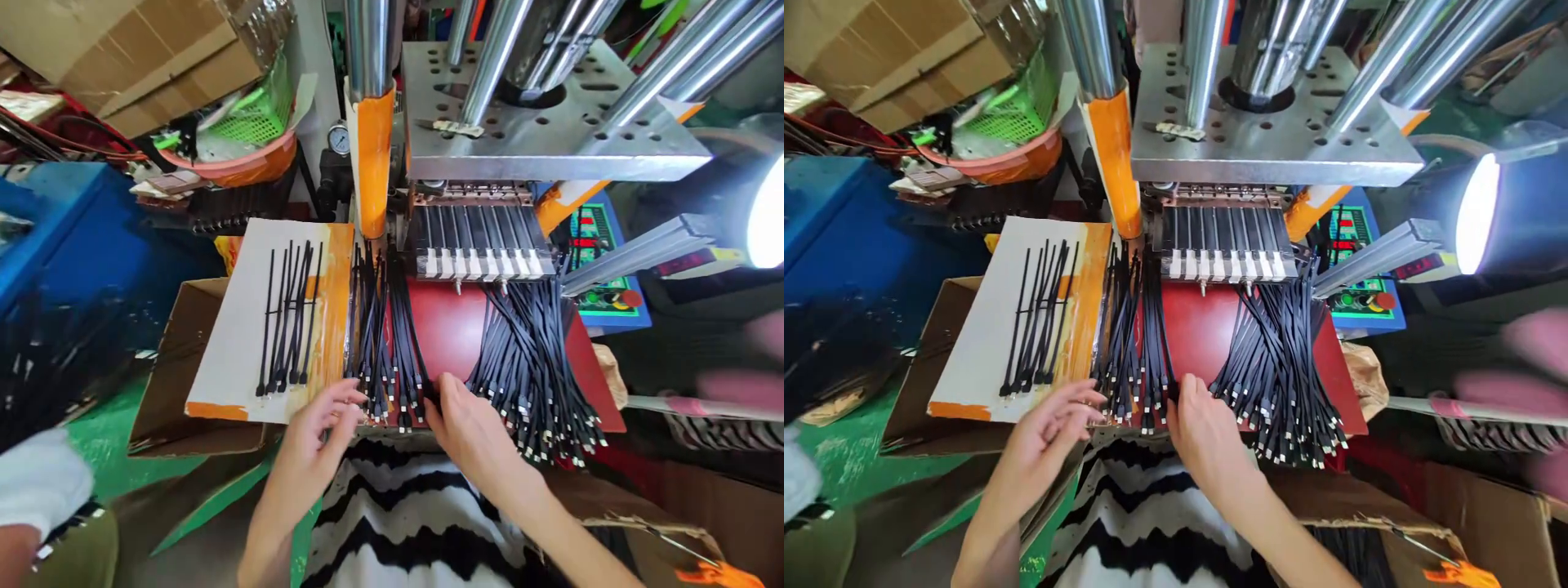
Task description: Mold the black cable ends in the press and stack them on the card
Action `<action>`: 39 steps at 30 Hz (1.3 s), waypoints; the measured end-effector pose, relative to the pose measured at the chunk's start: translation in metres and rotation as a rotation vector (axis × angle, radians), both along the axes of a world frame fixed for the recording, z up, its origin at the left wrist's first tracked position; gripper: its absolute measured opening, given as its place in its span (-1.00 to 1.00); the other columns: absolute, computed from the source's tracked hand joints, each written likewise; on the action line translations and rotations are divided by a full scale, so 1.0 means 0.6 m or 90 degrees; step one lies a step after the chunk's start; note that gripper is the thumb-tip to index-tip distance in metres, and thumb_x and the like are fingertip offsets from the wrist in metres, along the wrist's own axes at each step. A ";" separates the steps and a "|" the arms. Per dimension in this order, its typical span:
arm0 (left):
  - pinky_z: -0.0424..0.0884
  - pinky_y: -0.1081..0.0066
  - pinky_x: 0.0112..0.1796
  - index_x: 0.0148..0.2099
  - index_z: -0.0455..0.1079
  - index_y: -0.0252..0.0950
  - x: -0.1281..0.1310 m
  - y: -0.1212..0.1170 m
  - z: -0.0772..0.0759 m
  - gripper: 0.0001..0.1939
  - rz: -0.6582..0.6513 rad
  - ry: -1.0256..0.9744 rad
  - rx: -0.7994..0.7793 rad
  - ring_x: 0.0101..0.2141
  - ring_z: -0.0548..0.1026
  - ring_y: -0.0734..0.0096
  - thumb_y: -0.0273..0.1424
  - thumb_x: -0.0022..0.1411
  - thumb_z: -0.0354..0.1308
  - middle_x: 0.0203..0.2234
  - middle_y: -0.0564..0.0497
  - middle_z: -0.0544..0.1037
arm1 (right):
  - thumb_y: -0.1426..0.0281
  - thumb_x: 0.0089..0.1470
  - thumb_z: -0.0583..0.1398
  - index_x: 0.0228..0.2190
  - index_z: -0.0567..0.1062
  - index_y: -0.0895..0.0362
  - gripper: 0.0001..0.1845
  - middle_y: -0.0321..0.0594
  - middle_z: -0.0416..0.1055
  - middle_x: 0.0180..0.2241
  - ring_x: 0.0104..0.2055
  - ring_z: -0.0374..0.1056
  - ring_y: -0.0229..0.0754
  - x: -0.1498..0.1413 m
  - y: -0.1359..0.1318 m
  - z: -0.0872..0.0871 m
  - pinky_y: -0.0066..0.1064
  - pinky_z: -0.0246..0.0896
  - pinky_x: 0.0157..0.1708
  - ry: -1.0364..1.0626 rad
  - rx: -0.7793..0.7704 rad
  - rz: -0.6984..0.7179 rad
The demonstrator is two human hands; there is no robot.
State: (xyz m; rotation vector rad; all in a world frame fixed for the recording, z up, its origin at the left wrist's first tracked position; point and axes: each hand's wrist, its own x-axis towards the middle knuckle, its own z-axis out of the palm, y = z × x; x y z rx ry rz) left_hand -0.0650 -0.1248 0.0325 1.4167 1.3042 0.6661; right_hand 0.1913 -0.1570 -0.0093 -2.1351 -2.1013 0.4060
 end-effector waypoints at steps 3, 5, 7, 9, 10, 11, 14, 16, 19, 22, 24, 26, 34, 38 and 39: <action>0.62 0.13 -0.01 0.21 0.49 -0.29 0.050 -0.005 -0.002 -0.44 -0.165 -0.105 -0.149 -0.12 0.70 0.11 0.05 0.45 0.18 -0.02 -0.25 0.68 | 0.49 0.38 0.12 -0.29 0.43 0.13 -0.85 -0.17 0.50 -0.40 -0.43 0.47 -0.11 -0.017 -0.002 -0.012 -0.36 0.07 -0.49 0.031 0.029 -0.031; 0.55 0.09 0.13 0.32 0.42 -0.26 0.076 -0.011 -0.009 -0.35 -0.194 -0.172 -0.224 0.01 0.68 0.08 0.06 0.40 0.27 0.05 -0.26 0.66 | 0.49 0.38 0.12 -0.31 0.43 0.11 -0.82 -0.21 0.49 -0.39 -0.42 0.46 -0.14 -0.014 -0.002 0.000 -0.39 0.12 -0.44 0.117 0.068 -0.032; 0.48 0.07 0.22 0.41 0.34 -0.23 0.101 -0.016 -0.019 -0.19 -0.151 -0.264 -0.284 0.11 0.63 0.05 0.09 0.31 0.37 0.13 -0.26 0.63 | 0.46 0.40 0.11 -0.29 0.45 0.10 -0.82 -0.25 0.49 -0.36 -0.40 0.44 -0.20 -0.001 -0.016 0.022 -0.43 0.18 -0.40 0.251 0.086 -0.024; 0.47 0.09 0.21 0.40 0.36 -0.24 0.126 -0.020 -0.029 -0.15 -0.065 -0.355 -0.320 0.09 0.63 0.08 0.11 0.24 0.42 0.10 -0.23 0.64 | 0.45 0.41 0.10 -0.30 0.46 0.09 -0.80 -0.30 0.49 -0.39 -0.41 0.41 -0.25 0.019 -0.041 0.048 -0.47 0.21 -0.38 0.389 0.044 0.001; 0.49 0.13 0.17 0.33 0.43 -0.26 0.139 -0.020 -0.033 -0.20 -0.024 -0.388 -0.326 0.03 0.65 0.12 0.10 0.23 0.44 0.02 -0.19 0.67 | 0.44 0.40 0.11 -0.32 0.46 0.09 -0.78 -0.33 0.48 -0.41 -0.42 0.39 -0.26 0.030 -0.054 0.059 -0.48 0.22 -0.38 0.437 0.003 0.016; 0.52 0.18 0.11 0.23 0.52 -0.28 0.151 -0.020 -0.035 -0.29 0.004 -0.413 -0.328 -0.05 0.66 0.17 0.08 0.23 0.45 -0.09 -0.14 0.68 | 0.42 0.40 0.13 -0.34 0.48 0.09 -0.78 -0.34 0.49 -0.43 -0.42 0.39 -0.26 0.042 -0.065 0.067 -0.49 0.22 -0.38 0.464 -0.044 0.029; 0.54 0.37 -0.09 -0.12 0.61 -0.32 0.180 -0.016 -0.036 -0.50 0.017 -0.459 -0.325 -0.32 0.61 0.39 0.04 0.23 0.47 -0.41 0.03 0.60 | 0.25 0.39 0.22 -0.26 0.55 0.08 -0.79 -0.33 0.52 -0.41 -0.42 0.42 -0.22 0.072 -0.075 0.072 -0.45 0.22 -0.39 0.402 -0.089 -0.028; 0.53 0.44 -0.20 -0.23 0.57 -0.31 0.193 -0.011 -0.033 -0.52 -0.003 -0.458 -0.311 -0.43 0.56 0.47 0.05 0.24 0.46 -0.50 0.09 0.55 | 0.15 0.36 0.27 -0.16 0.55 0.11 -0.73 -0.24 0.54 -0.35 -0.38 0.46 -0.15 0.080 -0.062 0.059 -0.40 0.21 -0.39 0.246 -0.014 -0.159; 0.57 0.42 -0.25 -0.30 0.50 -0.30 0.205 -0.001 -0.027 -0.46 -0.067 -0.376 -0.274 -0.45 0.61 0.42 0.12 0.23 0.42 -0.47 0.04 0.62 | 0.17 0.37 0.26 -0.14 0.51 0.17 -0.71 -0.04 0.55 -0.24 -0.37 0.50 -0.07 0.077 -0.032 0.029 -0.36 0.10 -0.47 -0.015 0.053 -0.296; 0.66 0.30 -0.17 -0.26 0.56 -0.33 0.213 0.009 -0.024 -0.38 -0.128 -0.253 -0.261 -0.36 0.71 0.25 0.21 0.21 0.37 -0.40 -0.11 0.72 | 0.26 0.42 0.16 -0.23 0.48 0.16 -0.77 -0.01 0.55 -0.27 -0.42 0.48 -0.08 0.083 -0.015 0.009 -0.34 0.03 -0.49 -0.087 0.037 -0.292; 0.68 0.22 -0.07 -0.16 0.63 -0.37 0.218 0.015 -0.025 -0.32 -0.135 -0.208 -0.253 -0.27 0.76 0.15 0.23 0.18 0.38 -0.32 -0.19 0.76 | 0.30 0.41 0.15 -0.31 0.46 0.12 -0.77 -0.10 0.53 -0.37 -0.43 0.46 -0.08 0.097 -0.015 0.006 -0.33 0.05 -0.46 -0.028 0.050 -0.280; 0.69 0.15 -0.03 -0.09 0.66 -0.41 0.224 0.019 -0.027 -0.26 -0.132 -0.204 -0.261 -0.23 0.77 0.07 0.24 0.12 0.41 -0.27 -0.25 0.78 | 0.29 0.41 0.15 -0.40 0.43 0.08 -0.71 -0.20 0.48 -0.47 -0.47 0.41 -0.12 0.114 -0.022 0.013 -0.33 0.08 -0.44 0.094 0.086 -0.272; 0.67 0.36 -0.17 -0.13 0.70 -0.35 0.271 0.041 -0.017 -0.35 -0.002 -0.411 -0.453 -0.28 0.76 0.24 0.00 -0.13 0.68 -0.27 -0.15 0.79 | 0.35 0.38 0.15 -0.49 0.41 0.08 -0.65 -0.36 0.36 -0.53 -0.49 0.26 -0.27 0.076 -0.094 0.059 -0.45 0.10 -0.47 0.520 0.139 -0.119; 0.58 0.53 -0.37 -0.20 0.69 -0.32 0.267 0.036 0.002 -0.44 0.025 -0.493 -0.502 -0.51 0.64 0.49 -0.09 -0.16 0.71 -0.49 0.04 0.72 | 0.31 0.29 0.28 -0.50 0.51 0.10 -0.70 -0.37 0.41 -0.54 -0.47 0.29 -0.28 0.080 -0.114 0.061 -0.48 0.12 -0.45 0.613 -0.086 -0.016; 0.54 0.53 -0.42 -0.20 0.69 -0.32 0.261 0.028 0.006 -0.47 0.010 -0.482 -0.467 -0.57 0.59 0.51 -0.05 -0.08 0.67 -0.55 0.07 0.68 | 0.23 0.26 0.34 -0.44 0.59 0.09 -0.73 -0.35 0.45 -0.51 -0.46 0.30 -0.27 0.087 -0.110 0.063 -0.48 0.14 -0.45 0.637 -0.114 -0.011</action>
